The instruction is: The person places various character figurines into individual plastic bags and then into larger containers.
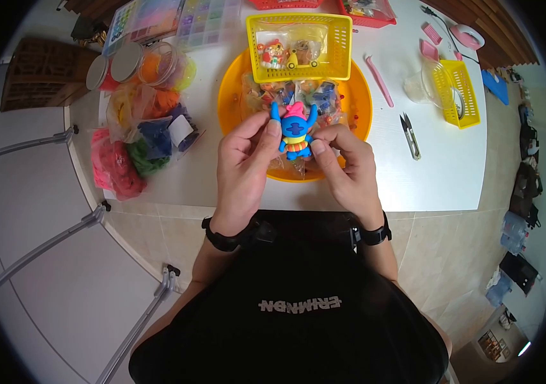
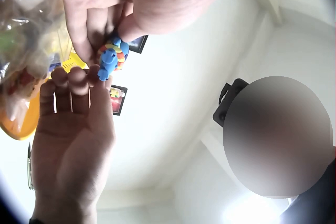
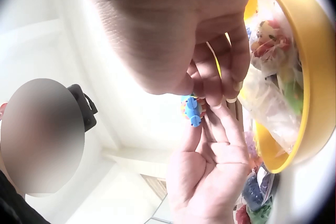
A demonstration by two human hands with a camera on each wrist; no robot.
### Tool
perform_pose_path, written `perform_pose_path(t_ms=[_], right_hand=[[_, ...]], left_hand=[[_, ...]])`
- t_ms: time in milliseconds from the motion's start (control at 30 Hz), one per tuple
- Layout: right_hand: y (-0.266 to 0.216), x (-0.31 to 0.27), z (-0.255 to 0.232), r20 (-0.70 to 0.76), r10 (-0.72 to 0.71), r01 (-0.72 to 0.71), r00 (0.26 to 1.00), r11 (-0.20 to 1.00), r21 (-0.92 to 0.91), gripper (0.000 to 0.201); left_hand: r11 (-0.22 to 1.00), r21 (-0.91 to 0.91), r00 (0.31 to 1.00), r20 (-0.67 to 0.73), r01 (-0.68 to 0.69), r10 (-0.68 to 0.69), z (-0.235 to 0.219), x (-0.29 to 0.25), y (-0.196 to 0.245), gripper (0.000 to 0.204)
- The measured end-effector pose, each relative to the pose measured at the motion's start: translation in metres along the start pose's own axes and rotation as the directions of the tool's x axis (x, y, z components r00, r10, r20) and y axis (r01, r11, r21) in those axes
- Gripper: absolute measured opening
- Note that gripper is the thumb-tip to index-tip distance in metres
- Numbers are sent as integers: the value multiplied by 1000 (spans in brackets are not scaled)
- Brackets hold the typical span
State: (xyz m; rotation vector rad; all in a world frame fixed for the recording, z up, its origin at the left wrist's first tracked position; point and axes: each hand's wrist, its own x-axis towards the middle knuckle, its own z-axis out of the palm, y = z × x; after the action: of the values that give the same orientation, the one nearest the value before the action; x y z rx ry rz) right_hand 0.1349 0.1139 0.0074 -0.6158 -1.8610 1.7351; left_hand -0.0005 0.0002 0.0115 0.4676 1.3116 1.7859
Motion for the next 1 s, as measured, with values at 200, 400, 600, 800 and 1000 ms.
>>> perform_pose_path(t_ms=[200, 400, 600, 800, 1000], right_hand=[[1, 0, -1, 34, 64, -66, 997, 996, 58, 8], [-1, 1, -1, 43, 55, -56, 998, 998, 39, 9], [1, 2, -3, 11, 92, -93, 996, 991, 100, 13], [-2, 3, -4, 35, 56, -60, 998, 991, 121, 13], [-1, 3, -6, 54, 49, -52, 997, 997, 58, 13]], left_hand=[[1000, 29, 1000, -19, -5, 5, -3, -1, -3, 33], [991, 103, 994, -62, -79, 86, 10, -4, 5, 22], [965, 239, 994, -8, -103, 108, 3, -9, -8, 14], [939, 316, 990, 22, -138, 138, 3, -9, -7, 15], [932, 333, 989, 30, -146, 144, 2, -9, -5, 16]])
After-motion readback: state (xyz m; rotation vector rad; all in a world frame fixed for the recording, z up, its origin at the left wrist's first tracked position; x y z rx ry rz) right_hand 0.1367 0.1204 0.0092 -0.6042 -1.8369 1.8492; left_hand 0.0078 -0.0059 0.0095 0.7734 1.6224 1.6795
